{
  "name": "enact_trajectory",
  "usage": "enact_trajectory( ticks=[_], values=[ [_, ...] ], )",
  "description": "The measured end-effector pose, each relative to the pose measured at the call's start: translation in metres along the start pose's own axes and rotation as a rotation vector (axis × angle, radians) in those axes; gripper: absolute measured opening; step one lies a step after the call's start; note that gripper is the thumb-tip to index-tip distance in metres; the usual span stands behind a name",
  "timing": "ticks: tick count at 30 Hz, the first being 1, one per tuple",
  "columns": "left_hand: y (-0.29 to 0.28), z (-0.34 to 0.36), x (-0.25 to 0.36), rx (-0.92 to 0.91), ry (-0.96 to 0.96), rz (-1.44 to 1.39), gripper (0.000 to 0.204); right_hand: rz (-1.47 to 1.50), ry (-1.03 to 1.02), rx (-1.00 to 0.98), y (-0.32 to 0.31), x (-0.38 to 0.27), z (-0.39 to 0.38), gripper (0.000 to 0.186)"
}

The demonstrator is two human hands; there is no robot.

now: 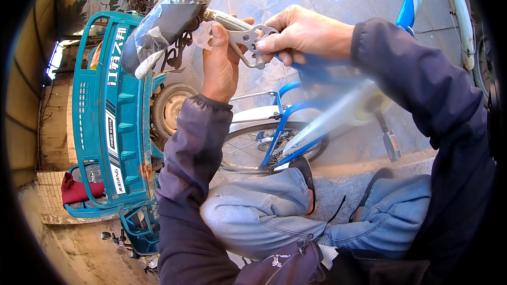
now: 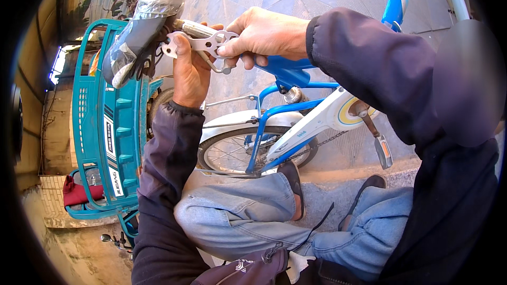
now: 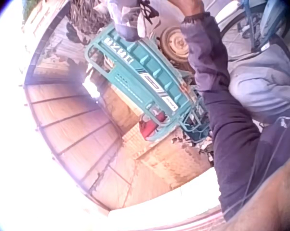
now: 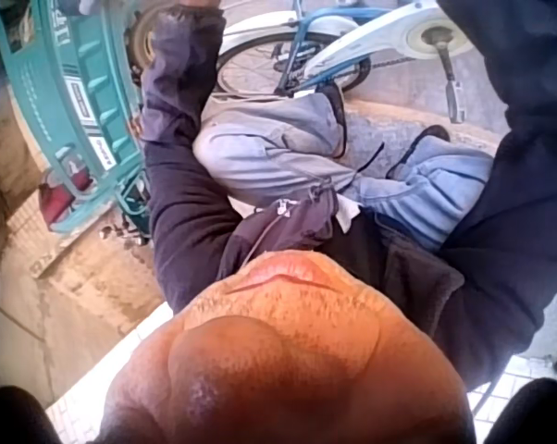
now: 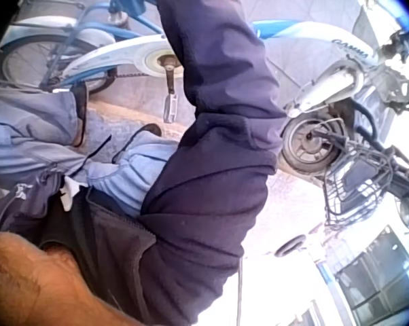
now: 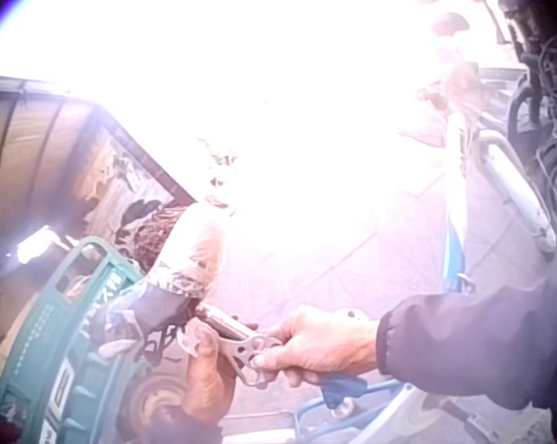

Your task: The person sits on the ground and cleans the handlebars and frame of a blue bicycle with a cloth. They then use a wrench to tighten the handlebar stem bolt and adjust the handlebar position.

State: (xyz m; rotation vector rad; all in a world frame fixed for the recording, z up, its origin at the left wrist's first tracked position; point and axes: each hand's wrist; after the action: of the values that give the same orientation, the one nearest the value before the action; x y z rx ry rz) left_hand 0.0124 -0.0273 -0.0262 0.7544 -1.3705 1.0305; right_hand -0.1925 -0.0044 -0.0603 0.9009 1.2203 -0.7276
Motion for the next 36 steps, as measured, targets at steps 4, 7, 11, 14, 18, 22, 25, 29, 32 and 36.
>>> enact_trajectory(
  ticks=[4,7,11,14,18,22,25,29,32,36],
  values=[
    [-0.002,-0.002,-0.001,-0.010,0.009,-0.010,0.065,0.032,-0.017,-0.018,0.003,-0.005,0.008,0.032],
    [-0.001,0.000,0.000,-0.032,0.015,-0.014,0.066,0.024,-0.010,-0.020,0.002,-0.001,0.011,0.037],
    [-0.001,-0.002,0.000,-0.010,0.014,-0.016,0.066,0.059,0.005,-0.003,0.008,0.001,0.013,0.033],
    [-0.001,-0.002,0.000,-0.004,0.006,-0.030,0.067,0.084,-0.044,-0.020,0.009,0.005,0.011,0.034],
    [-0.001,-0.001,0.003,-0.048,0.001,-0.002,0.068,0.133,-0.044,0.014,0.009,0.005,0.012,0.038],
    [0.000,-0.002,0.003,-0.025,-0.004,-0.005,0.070,0.098,-0.012,-0.003,0.009,0.003,0.013,0.040],
    [0.000,-0.002,0.001,-0.039,0.005,-0.017,0.069,0.070,0.027,0.040,0.012,0.002,0.010,0.026],
    [-0.002,-0.001,-0.001,-0.023,0.009,-0.052,0.068,0.051,0.045,0.082,0.015,-0.007,0.009,0.022],
    [-0.004,-0.001,-0.002,-0.047,-0.008,-0.027,0.069,-0.139,-0.053,0.155,0.017,-0.010,0.012,0.036],
    [-0.007,-0.001,0.000,-0.114,-0.016,0.012,0.068,-0.170,-0.028,0.156,0.025,-0.015,0.008,0.030]
  ],
)
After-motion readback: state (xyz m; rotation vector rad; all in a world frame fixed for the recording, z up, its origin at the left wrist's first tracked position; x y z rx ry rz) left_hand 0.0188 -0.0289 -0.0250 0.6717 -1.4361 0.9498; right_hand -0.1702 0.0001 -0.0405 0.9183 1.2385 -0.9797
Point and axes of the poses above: each hand's wrist, its own z-axis towards the middle knuckle, its own y-axis out of the palm, x = y × z, and after that the axes turned 2 degrees about -y, right-handed
